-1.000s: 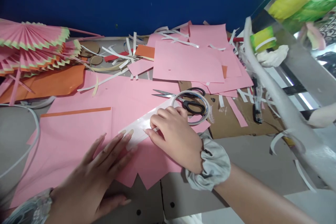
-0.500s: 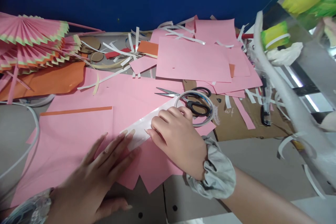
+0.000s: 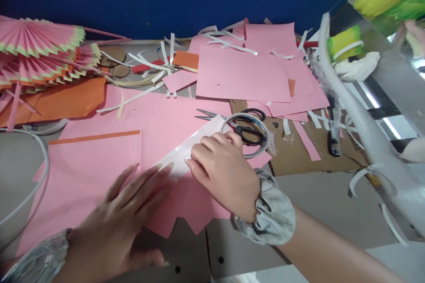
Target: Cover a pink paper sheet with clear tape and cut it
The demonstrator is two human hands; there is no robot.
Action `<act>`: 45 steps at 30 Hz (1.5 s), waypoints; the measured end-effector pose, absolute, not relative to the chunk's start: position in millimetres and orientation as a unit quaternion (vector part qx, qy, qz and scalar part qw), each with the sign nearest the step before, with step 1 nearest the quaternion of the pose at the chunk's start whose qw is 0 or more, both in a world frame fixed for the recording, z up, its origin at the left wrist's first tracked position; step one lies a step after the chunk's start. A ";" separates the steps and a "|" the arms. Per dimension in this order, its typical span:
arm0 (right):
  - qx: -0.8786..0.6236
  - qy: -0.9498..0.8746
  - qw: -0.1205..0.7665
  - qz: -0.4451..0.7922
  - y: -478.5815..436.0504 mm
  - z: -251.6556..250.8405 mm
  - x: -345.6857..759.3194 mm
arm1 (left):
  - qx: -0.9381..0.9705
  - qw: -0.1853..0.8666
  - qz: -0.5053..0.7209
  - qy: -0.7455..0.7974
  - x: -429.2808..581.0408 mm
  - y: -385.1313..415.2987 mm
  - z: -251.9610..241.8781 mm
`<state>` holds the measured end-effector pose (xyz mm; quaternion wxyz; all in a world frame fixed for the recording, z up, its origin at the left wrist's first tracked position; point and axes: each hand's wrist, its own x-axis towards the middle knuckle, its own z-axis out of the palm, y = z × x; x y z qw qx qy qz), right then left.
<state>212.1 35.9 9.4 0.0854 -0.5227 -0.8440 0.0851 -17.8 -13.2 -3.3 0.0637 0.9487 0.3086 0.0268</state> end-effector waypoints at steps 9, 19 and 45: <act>-0.528 -0.842 0.079 0.077 36.5 10.3 210.9 | 0.947 0.094 0.033 0.306 -12.4 -8.1 -3.4; -0.526 -0.842 0.089 0.082 38.8 14.4 208.3 | 0.938 0.118 0.015 0.326 -2.7 -4.0 -5.9; -0.502 -0.856 0.121 0.025 39.6 12.6 208.7 | 0.936 0.130 -0.017 0.327 -2.4 -2.6 -4.3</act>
